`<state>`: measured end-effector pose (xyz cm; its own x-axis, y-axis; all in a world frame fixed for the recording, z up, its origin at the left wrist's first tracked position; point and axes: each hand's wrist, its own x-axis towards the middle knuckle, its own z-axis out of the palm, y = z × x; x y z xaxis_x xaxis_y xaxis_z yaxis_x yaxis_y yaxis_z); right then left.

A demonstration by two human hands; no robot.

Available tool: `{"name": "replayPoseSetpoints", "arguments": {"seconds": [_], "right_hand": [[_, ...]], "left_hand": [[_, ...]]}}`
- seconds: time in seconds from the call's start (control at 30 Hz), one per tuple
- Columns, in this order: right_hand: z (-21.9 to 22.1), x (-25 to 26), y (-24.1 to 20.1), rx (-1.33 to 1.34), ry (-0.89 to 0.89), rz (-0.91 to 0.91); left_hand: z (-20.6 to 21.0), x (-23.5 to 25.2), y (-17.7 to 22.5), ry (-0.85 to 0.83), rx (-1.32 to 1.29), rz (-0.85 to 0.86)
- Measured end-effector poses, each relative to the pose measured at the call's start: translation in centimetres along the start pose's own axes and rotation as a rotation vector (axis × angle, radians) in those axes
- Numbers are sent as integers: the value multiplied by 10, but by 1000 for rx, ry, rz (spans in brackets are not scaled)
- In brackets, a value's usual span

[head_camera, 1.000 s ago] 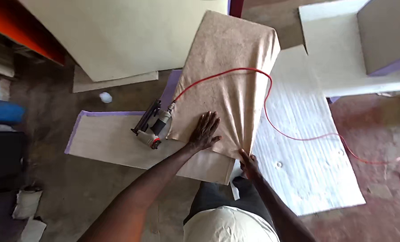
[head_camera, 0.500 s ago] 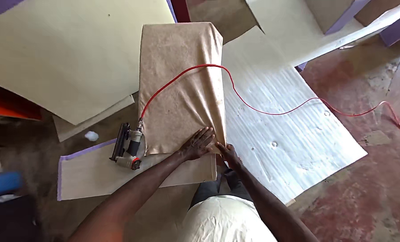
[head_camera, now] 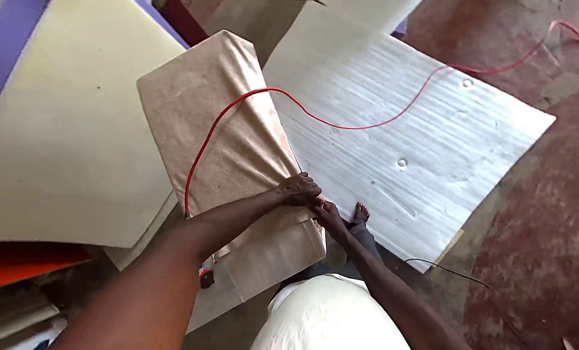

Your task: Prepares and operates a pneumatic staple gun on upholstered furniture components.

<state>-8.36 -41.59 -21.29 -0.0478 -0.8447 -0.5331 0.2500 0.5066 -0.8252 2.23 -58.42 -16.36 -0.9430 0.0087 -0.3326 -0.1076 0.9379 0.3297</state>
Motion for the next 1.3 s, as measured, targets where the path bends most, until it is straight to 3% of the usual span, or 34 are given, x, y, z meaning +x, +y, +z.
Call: {"name": "replayPoseSetpoints", "arguments": {"seconds": [0.13, 0.23, 0.3, 0.4, 0.5, 0.63, 0.87, 1.17, 1.23, 1.3], "right_hand": [[19, -16, -1, 268, 52, 148], [22, -9, -6, 309, 128, 86], [26, -17, -5, 335, 155, 30], [32, -15, 0, 336, 211, -38], [36, -14, 4, 327, 253, -50], [36, -18, 12, 290, 348, -94], [33, -29, 17, 371, 432, -92], [25, -26, 16, 441, 325, 116], [21, -24, 8, 327, 270, 144], [18, -33, 1, 16, 319, 157]], "left_hand": [[-2, -4, 0, 2, -56, -29], [-5, 3, -13, -2, -62, -7], [-9, 7, -18, -158, -166, 24], [-38, 27, -30, -551, -337, 78], [-60, 44, -24, -764, -257, 132], [-52, 45, -26, -624, -161, 367], [-39, 52, -20, -645, -129, 414], [-37, 69, -20, -780, -239, 354], [-42, 69, -18, -831, -244, 239], [-27, 64, -19, -859, -225, 186]]}}
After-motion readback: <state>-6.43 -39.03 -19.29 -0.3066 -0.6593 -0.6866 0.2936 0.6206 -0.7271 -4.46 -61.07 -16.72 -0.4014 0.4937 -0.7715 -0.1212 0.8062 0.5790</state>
